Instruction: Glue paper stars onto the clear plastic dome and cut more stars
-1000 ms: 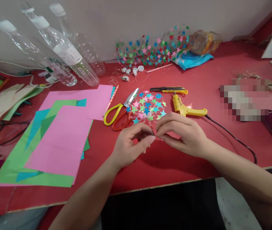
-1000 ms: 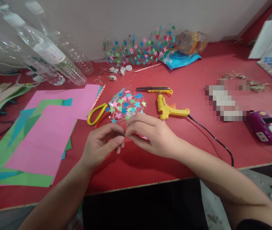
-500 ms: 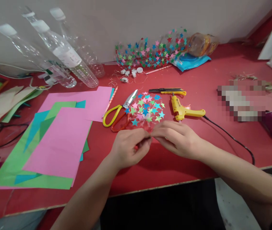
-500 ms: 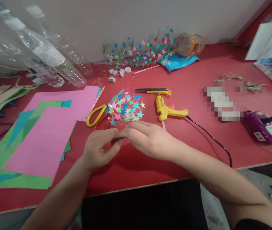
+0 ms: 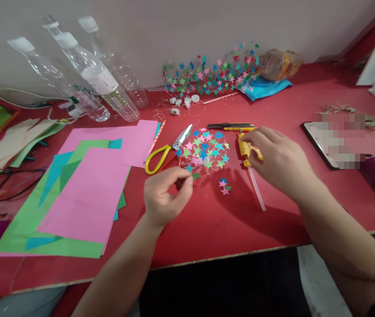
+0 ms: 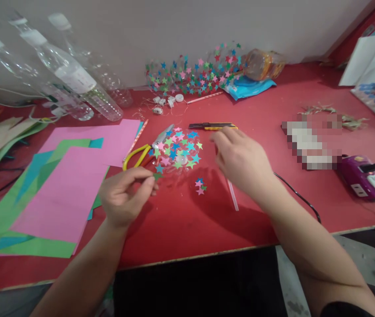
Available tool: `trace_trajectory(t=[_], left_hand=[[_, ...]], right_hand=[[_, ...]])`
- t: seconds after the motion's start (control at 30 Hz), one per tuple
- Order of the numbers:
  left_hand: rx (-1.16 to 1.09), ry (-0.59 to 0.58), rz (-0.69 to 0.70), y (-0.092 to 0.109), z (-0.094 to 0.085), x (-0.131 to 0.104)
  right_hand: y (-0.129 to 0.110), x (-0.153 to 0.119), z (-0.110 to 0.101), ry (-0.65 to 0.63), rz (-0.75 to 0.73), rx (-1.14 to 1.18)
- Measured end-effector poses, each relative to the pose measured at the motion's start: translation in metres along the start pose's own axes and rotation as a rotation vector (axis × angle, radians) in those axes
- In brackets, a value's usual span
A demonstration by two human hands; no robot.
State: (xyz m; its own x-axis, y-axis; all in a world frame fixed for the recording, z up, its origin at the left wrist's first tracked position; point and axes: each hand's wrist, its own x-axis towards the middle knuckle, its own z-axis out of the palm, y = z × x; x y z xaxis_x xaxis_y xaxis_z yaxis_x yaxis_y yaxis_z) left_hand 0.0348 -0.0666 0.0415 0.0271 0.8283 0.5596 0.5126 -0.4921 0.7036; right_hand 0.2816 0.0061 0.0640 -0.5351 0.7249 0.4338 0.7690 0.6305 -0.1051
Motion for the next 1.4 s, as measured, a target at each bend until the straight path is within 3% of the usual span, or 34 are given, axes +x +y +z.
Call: trace_trajectory(t=[0.13,0.2,0.27,0.43,0.57,0.7,0.77,0.93,1.2,1.4], left_hand=[[-0.088,0.174,-0.216,-0.010,-0.005,0.002],[-0.112,0.222,-0.249,-0.012,-0.005,0.005],[-0.130,0.239,-0.259,-0.014,-0.005,0.007],[-0.121,0.203,-0.279,-0.015,-0.004,0.009],[-0.091,0.202,-0.308,-0.016,-0.003,0.011],[-0.109,0.216,-0.314,-0.016,-0.002,0.013],[-0.113,0.210,-0.318,-0.016,-0.001,0.012],[-0.093,0.187,-0.314,-0.015,0.001,0.010],[-0.097,0.157,-0.315,-0.009,0.003,0.007],[-0.142,0.148,-0.334,-0.005,0.003,0.006]], right_hand=[[0.030,-0.005,0.006,-0.450,0.152,-0.313],[0.034,-0.008,0.015,-0.546,0.180,-0.381],[0.034,-0.009,0.024,-0.565,0.200,-0.402],[0.036,-0.001,0.031,-0.501,0.241,-0.240],[0.029,0.008,0.016,-0.153,0.296,0.052],[0.003,0.008,0.003,0.131,0.163,0.467],[-0.012,0.005,0.000,0.140,0.069,0.589],[-0.035,0.000,0.006,-0.010,-0.220,0.740],[-0.038,-0.004,0.013,-0.049,-0.184,0.762],[-0.039,-0.005,0.017,-0.047,-0.236,0.736]])
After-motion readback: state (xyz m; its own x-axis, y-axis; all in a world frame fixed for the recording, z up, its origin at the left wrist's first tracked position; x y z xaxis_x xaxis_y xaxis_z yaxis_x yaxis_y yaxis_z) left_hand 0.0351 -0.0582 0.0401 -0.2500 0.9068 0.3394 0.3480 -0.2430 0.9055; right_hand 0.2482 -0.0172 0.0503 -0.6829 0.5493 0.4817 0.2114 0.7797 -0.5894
